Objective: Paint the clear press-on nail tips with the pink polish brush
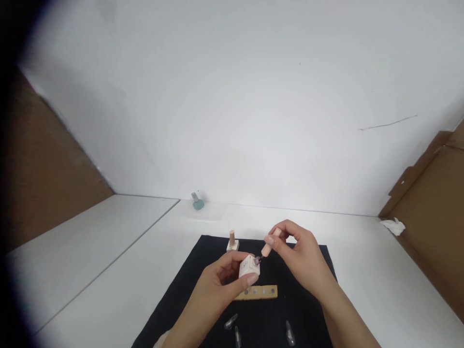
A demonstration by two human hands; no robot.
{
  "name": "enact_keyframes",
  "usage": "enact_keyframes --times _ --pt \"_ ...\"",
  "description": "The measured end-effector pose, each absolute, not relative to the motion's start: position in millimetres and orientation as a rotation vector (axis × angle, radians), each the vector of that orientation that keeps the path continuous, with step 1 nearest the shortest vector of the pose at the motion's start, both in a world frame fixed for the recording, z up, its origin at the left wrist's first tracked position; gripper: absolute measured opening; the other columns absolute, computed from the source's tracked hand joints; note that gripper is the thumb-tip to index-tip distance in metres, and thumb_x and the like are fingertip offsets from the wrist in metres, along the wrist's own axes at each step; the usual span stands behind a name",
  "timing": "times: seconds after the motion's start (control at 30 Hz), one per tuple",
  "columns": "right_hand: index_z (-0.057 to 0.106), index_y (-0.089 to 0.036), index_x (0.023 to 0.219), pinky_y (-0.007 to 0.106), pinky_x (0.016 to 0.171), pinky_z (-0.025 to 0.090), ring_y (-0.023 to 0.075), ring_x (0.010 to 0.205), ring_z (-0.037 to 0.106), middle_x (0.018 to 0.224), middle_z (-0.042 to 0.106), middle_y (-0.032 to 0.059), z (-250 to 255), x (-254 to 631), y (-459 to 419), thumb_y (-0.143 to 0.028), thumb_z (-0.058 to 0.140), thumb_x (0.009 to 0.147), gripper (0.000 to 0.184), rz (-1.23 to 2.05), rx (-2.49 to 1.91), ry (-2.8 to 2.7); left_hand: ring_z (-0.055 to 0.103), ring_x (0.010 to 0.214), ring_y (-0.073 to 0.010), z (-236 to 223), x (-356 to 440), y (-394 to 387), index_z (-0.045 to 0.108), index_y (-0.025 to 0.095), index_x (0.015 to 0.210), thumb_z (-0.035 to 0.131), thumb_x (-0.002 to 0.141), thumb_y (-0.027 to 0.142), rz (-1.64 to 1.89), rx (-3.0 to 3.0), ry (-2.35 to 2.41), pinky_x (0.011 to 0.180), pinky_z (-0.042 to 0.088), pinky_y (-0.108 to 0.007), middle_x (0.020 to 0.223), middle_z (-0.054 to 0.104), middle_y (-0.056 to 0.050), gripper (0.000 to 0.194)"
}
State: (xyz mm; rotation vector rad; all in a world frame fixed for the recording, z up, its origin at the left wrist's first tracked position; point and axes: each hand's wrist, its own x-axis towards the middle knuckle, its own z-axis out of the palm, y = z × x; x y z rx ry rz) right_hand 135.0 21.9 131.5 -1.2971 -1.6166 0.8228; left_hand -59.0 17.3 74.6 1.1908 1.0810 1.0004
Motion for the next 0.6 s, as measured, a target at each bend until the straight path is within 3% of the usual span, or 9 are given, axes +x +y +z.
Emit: enact_keyframes --times 0.33,0.6 --pt "0.067 -0.025 0.086 0.032 0.081 0.050 0.0211 0.082 0.062 0.077 0.074 -0.0003 130.1 129.8 19.7 -0.047 0.068 0.093 0.022 0.772 -1.309 -1.628 0.055 0.068 -0.0172 75.1 -59.4 17.2 0.076 0.018 0.084 0.086 0.065 0.031 1.003 1.158 1.037 0.065 0.041 -0.028 0.072 0.068 0.000 0.025" --pt "0.070 -0.026 0.087 0.031 0.078 0.051 0.0207 0.081 0.064 0.079 0.074 -0.0005 130.1 125.3 18.3 -0.042 0.069 0.092 0.017 0.760 -1.262 -1.603 0.058 0.076 -0.0199 84.8 -61.6 15.1 0.078 0.019 0.085 0.088 0.066 0.046 0.953 1.050 1.002 0.070 0.046 -0.029 0.078 0.071 -0.002 0.035"
